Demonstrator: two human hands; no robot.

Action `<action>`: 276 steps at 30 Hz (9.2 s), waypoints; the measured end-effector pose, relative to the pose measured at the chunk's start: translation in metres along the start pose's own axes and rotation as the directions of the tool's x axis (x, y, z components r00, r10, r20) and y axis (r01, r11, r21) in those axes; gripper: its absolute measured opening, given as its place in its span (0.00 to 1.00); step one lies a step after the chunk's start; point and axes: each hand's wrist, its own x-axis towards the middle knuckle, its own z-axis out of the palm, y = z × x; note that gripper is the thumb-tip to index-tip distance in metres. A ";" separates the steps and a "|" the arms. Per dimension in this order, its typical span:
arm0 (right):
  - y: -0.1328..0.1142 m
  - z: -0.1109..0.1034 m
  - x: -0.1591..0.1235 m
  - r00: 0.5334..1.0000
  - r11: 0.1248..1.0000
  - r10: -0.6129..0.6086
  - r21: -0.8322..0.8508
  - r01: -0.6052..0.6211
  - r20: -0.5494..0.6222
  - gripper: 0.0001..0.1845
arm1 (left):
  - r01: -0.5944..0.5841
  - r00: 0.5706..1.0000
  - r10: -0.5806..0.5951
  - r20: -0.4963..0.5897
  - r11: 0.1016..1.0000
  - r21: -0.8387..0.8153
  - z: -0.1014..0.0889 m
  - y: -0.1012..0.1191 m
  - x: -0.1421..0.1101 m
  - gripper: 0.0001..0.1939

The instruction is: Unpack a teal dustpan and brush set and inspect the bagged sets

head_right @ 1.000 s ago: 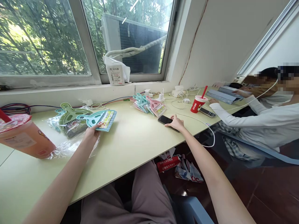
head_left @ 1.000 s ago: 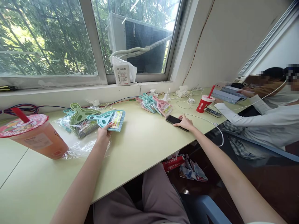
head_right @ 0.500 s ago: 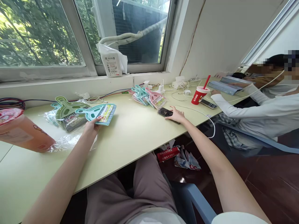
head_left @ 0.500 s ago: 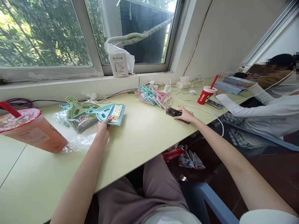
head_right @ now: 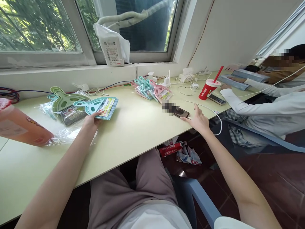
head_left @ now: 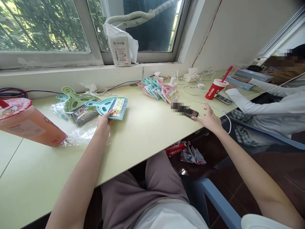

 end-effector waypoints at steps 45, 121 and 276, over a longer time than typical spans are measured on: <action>-0.011 0.015 -0.009 0.998 0.999 0.016 -0.047 -0.019 -0.065 0.54 | 0.042 0.999 -0.041 -0.020 0.997 0.065 -0.004 0.000 0.001 0.22; -0.073 -0.034 0.148 0.997 0.988 -0.079 -0.131 0.080 0.019 0.24 | -0.005 0.997 -0.013 0.074 0.972 0.236 0.000 -0.004 0.000 0.29; -0.328 0.049 0.008 0.859 -0.204 -0.428 0.896 -0.395 0.281 0.08 | -0.512 0.647 0.319 0.693 -0.492 0.704 -0.010 0.018 -0.029 0.27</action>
